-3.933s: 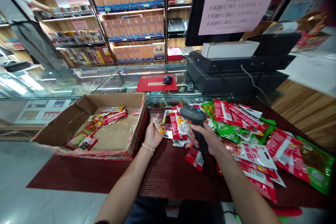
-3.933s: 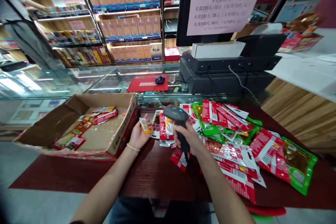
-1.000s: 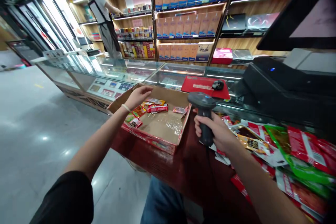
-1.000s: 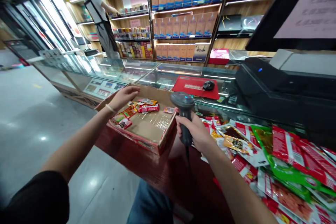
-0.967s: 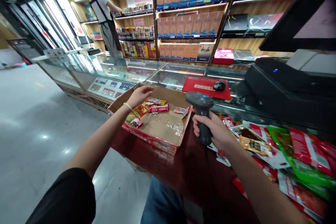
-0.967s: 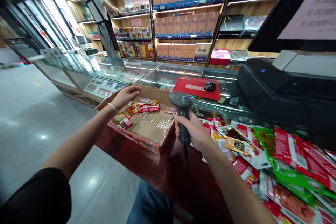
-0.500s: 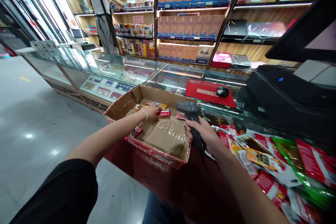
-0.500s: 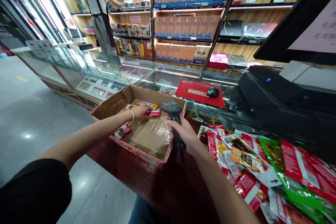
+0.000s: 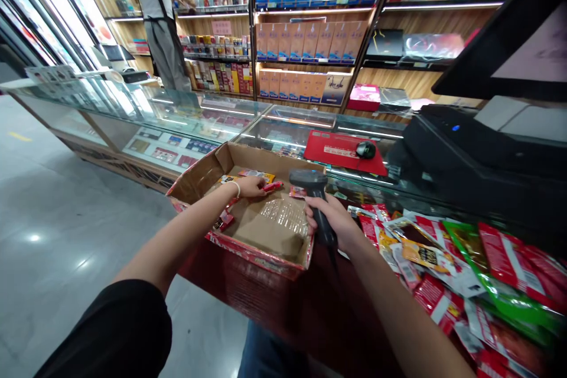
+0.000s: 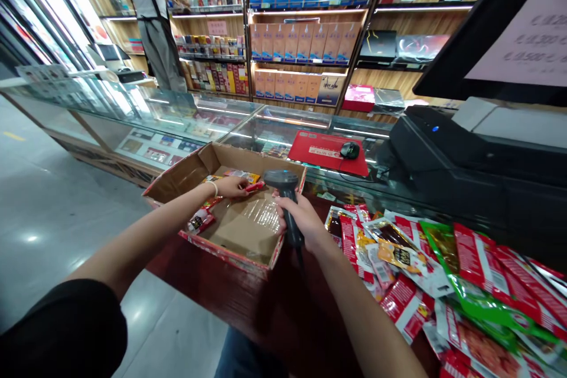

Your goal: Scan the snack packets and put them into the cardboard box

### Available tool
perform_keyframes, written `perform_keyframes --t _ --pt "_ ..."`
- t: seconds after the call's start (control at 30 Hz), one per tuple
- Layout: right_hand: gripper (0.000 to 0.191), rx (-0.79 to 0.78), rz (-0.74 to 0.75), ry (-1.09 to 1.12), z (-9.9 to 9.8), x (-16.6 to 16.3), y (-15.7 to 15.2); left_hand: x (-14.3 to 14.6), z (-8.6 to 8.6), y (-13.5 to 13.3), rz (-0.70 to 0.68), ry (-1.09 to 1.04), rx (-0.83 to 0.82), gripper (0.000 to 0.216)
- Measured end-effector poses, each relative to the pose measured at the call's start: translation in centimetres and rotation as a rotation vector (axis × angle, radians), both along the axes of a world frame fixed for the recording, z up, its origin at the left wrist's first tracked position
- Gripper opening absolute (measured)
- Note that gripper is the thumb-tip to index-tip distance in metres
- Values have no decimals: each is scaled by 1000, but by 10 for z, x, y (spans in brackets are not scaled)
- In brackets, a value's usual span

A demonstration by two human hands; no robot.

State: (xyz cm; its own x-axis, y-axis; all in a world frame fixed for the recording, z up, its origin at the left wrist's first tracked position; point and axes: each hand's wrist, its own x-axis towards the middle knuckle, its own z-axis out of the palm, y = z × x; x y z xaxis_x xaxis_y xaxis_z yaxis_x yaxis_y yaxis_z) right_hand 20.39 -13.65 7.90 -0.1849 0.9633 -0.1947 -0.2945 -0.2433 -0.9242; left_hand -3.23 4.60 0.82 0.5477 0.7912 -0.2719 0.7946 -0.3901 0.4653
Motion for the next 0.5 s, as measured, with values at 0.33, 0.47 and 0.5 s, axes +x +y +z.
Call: perform_keyframes --t 0.33,0.47,0.5 --pt "28 185 -54 169 -5 17 -24 -1 46 -38 479 -619 -237 23" --pt "24 228 -80 209 2 42 -43 24 88 -66 561 -933 -357 12" --pt "24 243 -87 215 4 50 -49 33 97 -75 563 -1020 -408 10"
